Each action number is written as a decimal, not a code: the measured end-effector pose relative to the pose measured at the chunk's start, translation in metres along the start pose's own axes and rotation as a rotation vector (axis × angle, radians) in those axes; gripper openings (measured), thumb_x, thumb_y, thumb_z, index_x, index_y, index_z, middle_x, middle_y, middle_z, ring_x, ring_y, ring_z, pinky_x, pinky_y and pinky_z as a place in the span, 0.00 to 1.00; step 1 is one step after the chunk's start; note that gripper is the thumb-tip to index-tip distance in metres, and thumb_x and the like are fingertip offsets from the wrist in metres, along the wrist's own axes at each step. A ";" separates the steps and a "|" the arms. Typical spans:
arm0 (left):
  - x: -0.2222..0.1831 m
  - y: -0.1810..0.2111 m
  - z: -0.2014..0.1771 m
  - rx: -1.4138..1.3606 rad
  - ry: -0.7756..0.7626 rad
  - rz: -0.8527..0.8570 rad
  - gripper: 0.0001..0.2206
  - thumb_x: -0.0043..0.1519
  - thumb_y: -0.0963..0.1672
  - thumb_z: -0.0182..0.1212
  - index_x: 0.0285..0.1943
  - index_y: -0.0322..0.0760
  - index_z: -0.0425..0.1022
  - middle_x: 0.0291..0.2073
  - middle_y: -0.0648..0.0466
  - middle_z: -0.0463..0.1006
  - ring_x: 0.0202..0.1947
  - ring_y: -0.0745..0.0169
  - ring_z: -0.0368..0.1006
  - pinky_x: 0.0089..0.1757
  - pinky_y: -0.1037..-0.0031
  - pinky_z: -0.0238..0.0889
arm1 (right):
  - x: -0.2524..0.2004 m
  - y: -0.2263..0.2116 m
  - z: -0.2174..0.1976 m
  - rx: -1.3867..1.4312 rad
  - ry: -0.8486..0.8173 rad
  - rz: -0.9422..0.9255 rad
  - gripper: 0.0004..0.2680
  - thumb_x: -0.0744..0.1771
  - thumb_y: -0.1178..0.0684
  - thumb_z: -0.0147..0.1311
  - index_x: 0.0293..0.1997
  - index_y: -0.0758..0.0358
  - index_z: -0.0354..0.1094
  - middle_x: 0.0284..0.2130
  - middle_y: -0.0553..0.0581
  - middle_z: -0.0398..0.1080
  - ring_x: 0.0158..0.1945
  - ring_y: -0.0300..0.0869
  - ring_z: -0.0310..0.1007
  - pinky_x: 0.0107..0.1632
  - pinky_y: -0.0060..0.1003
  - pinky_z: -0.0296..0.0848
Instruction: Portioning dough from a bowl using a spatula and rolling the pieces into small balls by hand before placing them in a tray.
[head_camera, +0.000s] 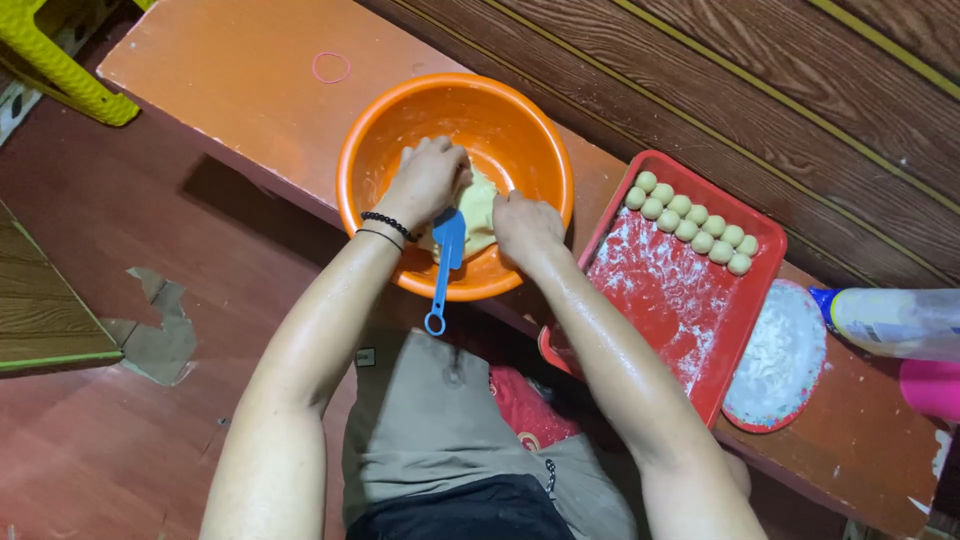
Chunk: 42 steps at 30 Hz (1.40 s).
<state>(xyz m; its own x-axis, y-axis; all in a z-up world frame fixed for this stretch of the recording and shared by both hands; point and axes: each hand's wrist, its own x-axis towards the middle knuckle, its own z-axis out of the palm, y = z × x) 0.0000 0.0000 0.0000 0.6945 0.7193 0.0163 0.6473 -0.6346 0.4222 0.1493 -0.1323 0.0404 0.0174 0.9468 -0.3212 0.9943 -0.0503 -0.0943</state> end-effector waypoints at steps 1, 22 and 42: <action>-0.003 0.001 -0.007 0.000 -0.005 0.003 0.05 0.65 0.49 0.62 0.44 0.50 0.76 0.41 0.59 0.70 0.46 0.53 0.67 0.43 0.64 0.56 | -0.001 -0.001 -0.003 0.004 -0.002 0.004 0.08 0.66 0.61 0.46 0.48 0.64 0.68 0.44 0.62 0.72 0.45 0.59 0.78 0.47 0.53 0.72; -0.009 0.012 -0.026 -0.574 0.240 -0.034 0.11 0.71 0.49 0.52 0.60 0.57 0.75 0.38 0.56 0.84 0.46 0.48 0.79 0.48 0.54 0.70 | 0.015 0.008 -0.020 0.598 0.701 0.003 0.06 0.65 0.62 0.55 0.43 0.62 0.64 0.31 0.62 0.65 0.38 0.64 0.76 0.40 0.57 0.75; -0.008 0.015 -0.029 -0.021 0.142 -0.437 0.12 0.69 0.49 0.49 0.49 0.40 0.73 0.37 0.34 0.79 0.44 0.27 0.78 0.42 0.43 0.70 | -0.048 -0.032 0.020 0.370 0.075 -0.177 0.14 0.62 0.51 0.51 0.50 0.58 0.70 0.38 0.63 0.67 0.47 0.63 0.74 0.49 0.55 0.74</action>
<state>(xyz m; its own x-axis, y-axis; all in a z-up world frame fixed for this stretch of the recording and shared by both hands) -0.0053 -0.0065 0.0326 0.3069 0.9507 -0.0438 0.8623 -0.2583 0.4356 0.1140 -0.1822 0.0399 -0.1288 0.9710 -0.2016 0.8781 0.0172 -0.4782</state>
